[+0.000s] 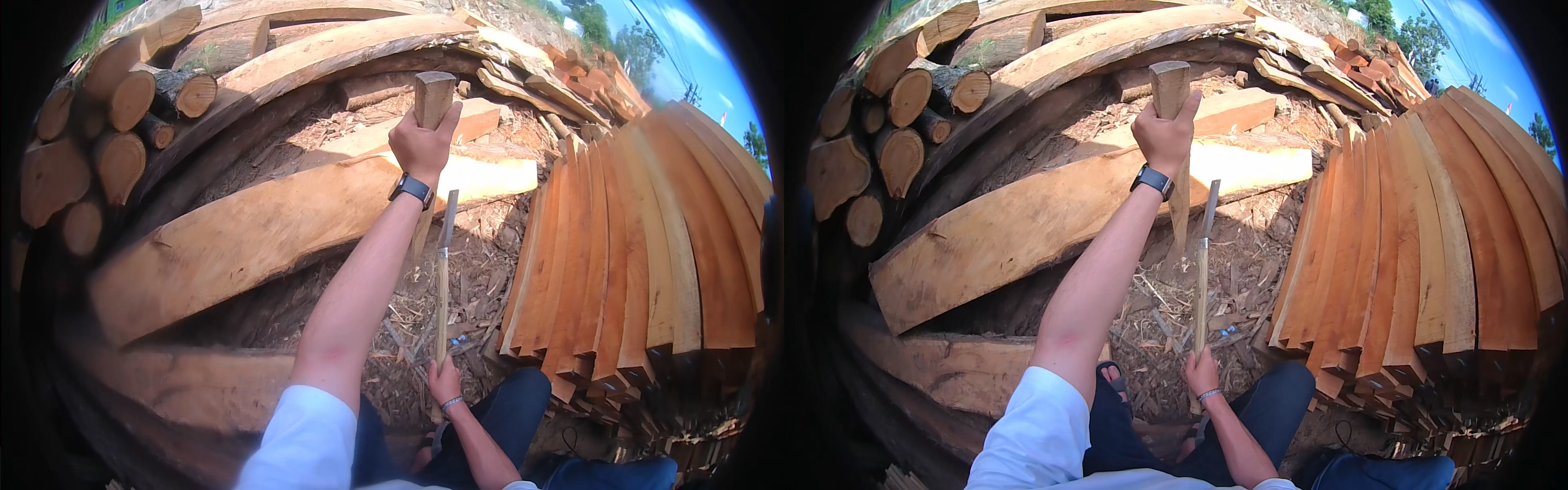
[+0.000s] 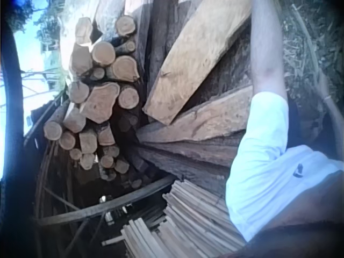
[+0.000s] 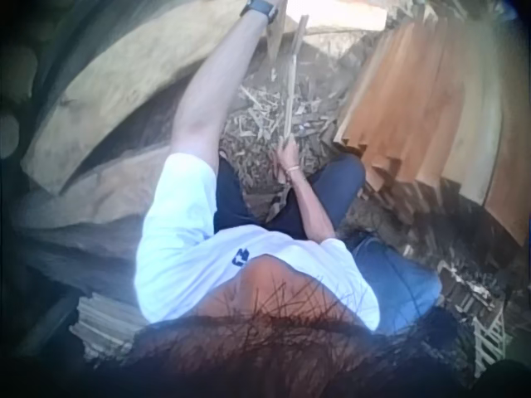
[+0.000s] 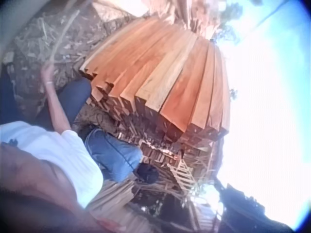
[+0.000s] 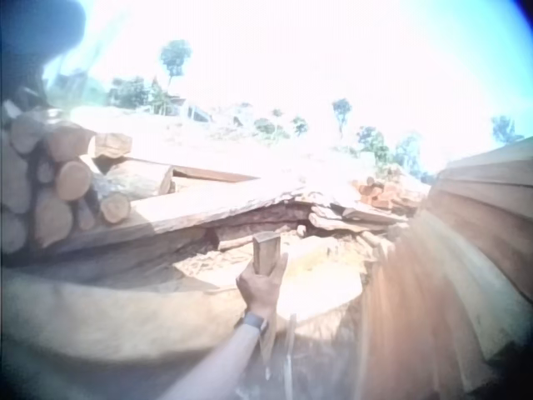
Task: The person strips bark from a long piece of wood using a large blade, moving the blade along the length of the wood while holding it steady with their other hand.
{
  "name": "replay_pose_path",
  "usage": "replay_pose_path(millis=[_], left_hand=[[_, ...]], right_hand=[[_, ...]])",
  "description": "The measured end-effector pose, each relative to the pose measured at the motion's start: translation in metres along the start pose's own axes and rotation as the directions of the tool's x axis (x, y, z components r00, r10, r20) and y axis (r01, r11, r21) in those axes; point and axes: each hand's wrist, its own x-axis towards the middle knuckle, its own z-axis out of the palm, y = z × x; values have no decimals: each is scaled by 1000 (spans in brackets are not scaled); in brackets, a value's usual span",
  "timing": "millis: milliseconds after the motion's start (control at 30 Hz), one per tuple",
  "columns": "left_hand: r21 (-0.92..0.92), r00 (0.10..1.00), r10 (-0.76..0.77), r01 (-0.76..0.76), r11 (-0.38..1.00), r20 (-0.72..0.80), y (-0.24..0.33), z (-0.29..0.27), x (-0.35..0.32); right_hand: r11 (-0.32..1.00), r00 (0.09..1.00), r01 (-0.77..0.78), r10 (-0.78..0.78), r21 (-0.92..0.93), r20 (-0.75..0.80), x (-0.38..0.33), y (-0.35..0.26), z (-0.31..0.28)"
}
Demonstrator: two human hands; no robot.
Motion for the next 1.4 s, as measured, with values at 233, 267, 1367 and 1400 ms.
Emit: replay_pose_path(millis=[233,267,1367,1400], left_hand=[[13,1000,-19,19,1000,11,4,5,-4],[16,1000,-16,15,1000,19,3,3,-3],[-4,1000,-7,7,1000,14,0,-4,-1],[4,1000,-9,9,1000,21,0,-3,-2]], right_hand=[[950,970,-60,129,-307,208,-5,44,21],[951,970,-73,138,-302,198,-3,34,19],[964,983,-75,115,-254,145,-3,-7,-5],[972,989,-89,112,-218,93,-3,-11,-6]])
